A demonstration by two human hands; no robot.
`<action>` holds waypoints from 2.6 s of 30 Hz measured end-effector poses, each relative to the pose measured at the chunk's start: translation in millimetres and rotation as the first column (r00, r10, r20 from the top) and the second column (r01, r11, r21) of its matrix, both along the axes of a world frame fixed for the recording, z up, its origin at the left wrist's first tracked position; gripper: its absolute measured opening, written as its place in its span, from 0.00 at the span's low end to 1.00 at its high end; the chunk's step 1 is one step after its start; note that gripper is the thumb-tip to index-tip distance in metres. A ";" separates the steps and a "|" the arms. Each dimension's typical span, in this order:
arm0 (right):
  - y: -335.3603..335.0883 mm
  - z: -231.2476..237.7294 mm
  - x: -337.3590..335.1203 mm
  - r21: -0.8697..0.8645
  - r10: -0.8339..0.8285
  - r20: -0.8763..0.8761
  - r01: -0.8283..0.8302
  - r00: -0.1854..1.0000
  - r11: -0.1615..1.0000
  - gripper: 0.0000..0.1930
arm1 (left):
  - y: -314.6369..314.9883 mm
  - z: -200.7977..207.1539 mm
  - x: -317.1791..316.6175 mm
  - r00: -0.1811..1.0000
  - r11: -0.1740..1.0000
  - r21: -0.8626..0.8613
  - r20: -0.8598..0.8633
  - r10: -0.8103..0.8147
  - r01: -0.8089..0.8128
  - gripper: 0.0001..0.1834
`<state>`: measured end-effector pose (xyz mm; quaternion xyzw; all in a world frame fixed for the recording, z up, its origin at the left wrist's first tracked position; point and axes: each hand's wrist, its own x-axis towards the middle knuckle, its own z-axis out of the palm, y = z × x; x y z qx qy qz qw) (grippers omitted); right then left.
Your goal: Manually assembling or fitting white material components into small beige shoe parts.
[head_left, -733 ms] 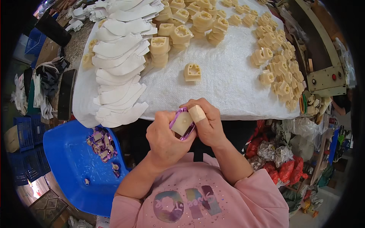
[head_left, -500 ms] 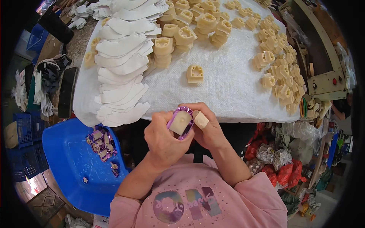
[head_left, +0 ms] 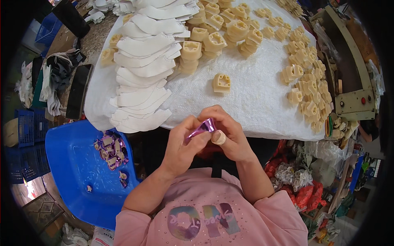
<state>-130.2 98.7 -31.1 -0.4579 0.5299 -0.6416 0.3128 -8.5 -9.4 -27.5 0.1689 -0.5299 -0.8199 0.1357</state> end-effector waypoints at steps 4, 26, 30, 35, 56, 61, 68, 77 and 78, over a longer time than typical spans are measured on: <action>0.1 2.4 3.5 0.058 -0.068 0.034 0.066 0.997 0.996 0.14 | -8.4 7.2 5.4 0.997 0.946 -0.325 0.060 0.038 -0.017 0.15; -65.6 -3.0 29.9 -0.027 -0.091 -0.883 0.142 0.460 0.989 0.16 | -70.3 -52.7 148.0 0.445 0.353 -0.618 0.006 0.896 -0.702 0.09; -74.9 -10.4 34.7 -0.029 -0.078 -0.901 0.121 0.428 0.992 0.14 | -82.3 -76.1 184.8 0.332 0.344 -0.695 0.158 0.930 -0.632 0.10; -82.4 -12.5 37.1 -0.025 -0.074 -0.923 0.135 0.379 0.991 0.13 | -73.1 -49.8 143.9 0.276 0.044 -0.866 -0.110 0.955 -0.498 0.10; -86.7 45.9 22.5 0.019 -0.101 -0.775 0.184 0.623 0.983 0.18 | -17.3 -10.6 52.6 0.883 0.097 -0.995 0.047 0.467 0.001 0.29; -93.3 33.1 25.4 -0.023 -0.087 -0.863 0.133 0.498 0.991 0.07 | -19.8 -16.0 51.1 0.922 0.006 -0.975 -0.208 0.326 -0.222 0.23; -100.1 20.2 24.5 0.107 0.058 -0.863 0.068 0.503 0.992 0.05 | -14.1 -16.6 41.3 0.888 0.081 -0.985 -0.098 0.449 -0.150 0.23; -93.8 33.6 23.6 -0.072 -0.142 -0.743 0.133 0.654 0.989 0.12 | -12.3 -10.9 44.6 0.888 0.309 -0.948 0.070 0.455 -0.083 0.35; -91.2 38.5 22.9 -0.183 -0.249 -0.707 0.168 0.662 0.969 0.14 | -12.0 -10.5 45.0 0.891 0.328 -0.942 0.091 0.446 -0.068 0.35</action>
